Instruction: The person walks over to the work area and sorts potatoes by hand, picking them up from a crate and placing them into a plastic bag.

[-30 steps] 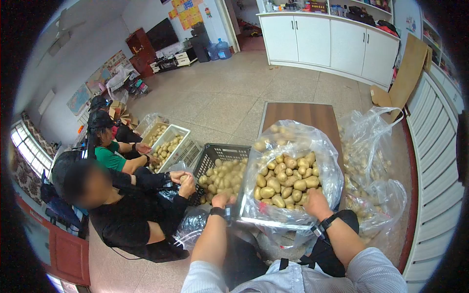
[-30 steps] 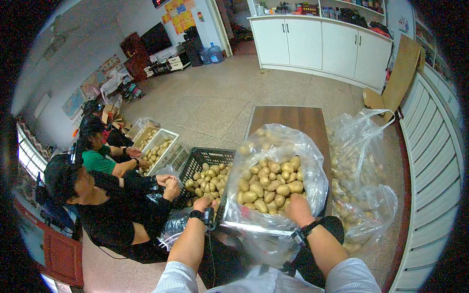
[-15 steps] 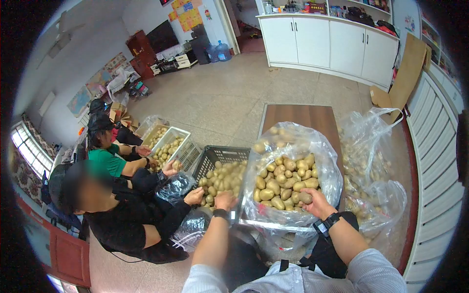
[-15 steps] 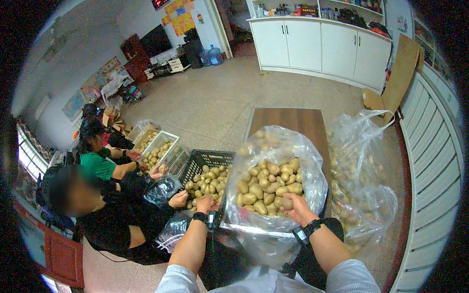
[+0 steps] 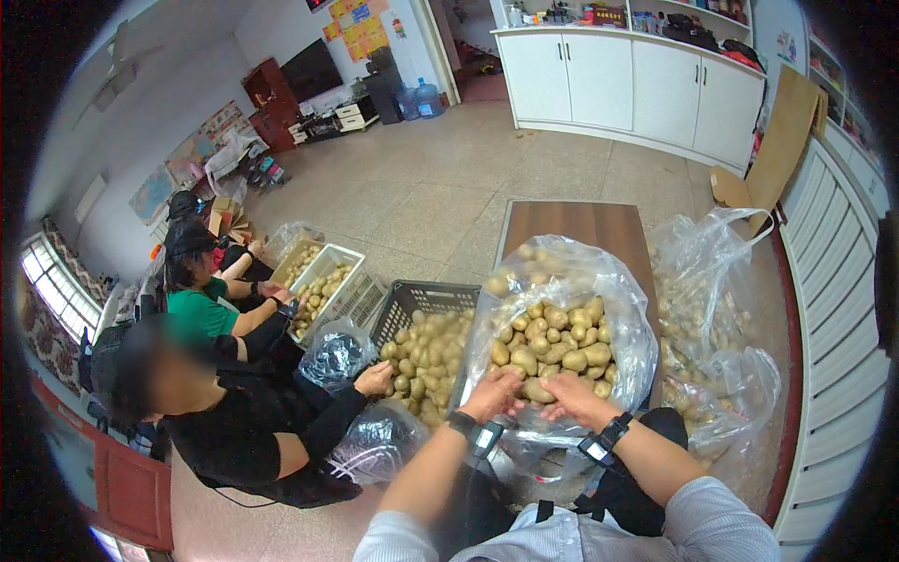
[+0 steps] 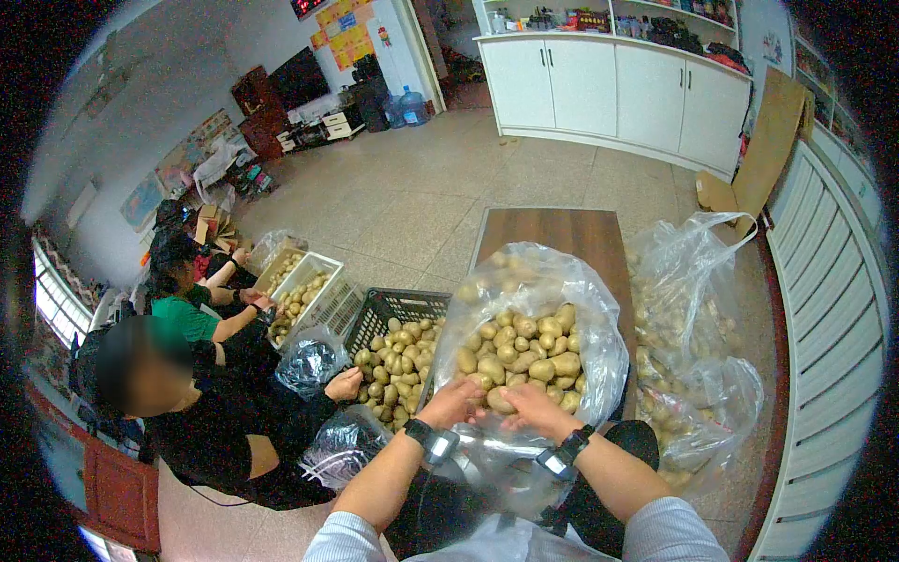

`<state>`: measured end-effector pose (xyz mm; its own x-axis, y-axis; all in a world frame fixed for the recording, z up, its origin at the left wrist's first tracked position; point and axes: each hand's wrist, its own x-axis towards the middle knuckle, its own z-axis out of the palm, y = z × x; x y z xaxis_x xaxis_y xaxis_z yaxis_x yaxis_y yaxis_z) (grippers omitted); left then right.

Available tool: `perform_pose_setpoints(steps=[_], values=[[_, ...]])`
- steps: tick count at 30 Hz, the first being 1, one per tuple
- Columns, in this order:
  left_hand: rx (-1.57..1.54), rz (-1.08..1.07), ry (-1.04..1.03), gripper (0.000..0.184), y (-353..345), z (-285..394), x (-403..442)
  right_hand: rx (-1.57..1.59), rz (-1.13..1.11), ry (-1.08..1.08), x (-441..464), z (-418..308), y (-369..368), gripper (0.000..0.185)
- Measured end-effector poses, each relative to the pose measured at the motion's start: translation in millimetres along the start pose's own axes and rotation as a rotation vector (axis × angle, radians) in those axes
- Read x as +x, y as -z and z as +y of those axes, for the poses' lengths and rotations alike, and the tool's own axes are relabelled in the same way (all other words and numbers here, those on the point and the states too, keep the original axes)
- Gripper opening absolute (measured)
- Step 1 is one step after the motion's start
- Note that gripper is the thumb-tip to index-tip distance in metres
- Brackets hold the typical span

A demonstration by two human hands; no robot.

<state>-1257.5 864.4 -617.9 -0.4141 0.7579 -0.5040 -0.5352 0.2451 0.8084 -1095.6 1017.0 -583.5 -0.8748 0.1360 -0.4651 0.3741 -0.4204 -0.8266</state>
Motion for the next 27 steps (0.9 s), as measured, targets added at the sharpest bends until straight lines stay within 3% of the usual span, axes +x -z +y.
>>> perform_pose_setpoints(steps=[2,3,7,10,12,16,21,27], values=[[0.021,-0.106,0.12,0.046,-2.2,-2.6,2.8,-0.151,0.005,0.029,3.2,2.8,-6.1,0.04],[0.021,-0.105,0.119,0.046,-6.1,1.4,-2.1,-0.303,0.01,0.06,4.8,3.5,-9.2,0.044],[-0.089,-0.205,0.161,0.038,-11.8,7.4,-13.0,-0.412,0.033,0.163,14.3,9.1,-17.0,0.048],[-0.123,-0.236,0.138,0.035,0.6,1.3,-2.4,-0.564,0.123,0.355,26.2,13.6,-17.4,0.048],[-0.135,-0.262,0.115,0.035,3.2,1.8,-3.5,-0.54,0.183,0.269,15.9,2.8,-21.7,0.044],[-0.141,-0.084,0.054,0.034,-5.7,19.4,-19.2,-0.693,0.274,0.519,29.1,15.9,-2.7,0.038],[-0.262,0.085,-0.1,0.028,10.9,17.2,-9.5,-1.329,0.569,0.7,18.5,16.5,10.6,0.03],[-0.359,0.183,-0.23,0.028,36.2,14.8,0.4,-1.479,0.584,0.643,12.1,20.5,11.3,0.039]])
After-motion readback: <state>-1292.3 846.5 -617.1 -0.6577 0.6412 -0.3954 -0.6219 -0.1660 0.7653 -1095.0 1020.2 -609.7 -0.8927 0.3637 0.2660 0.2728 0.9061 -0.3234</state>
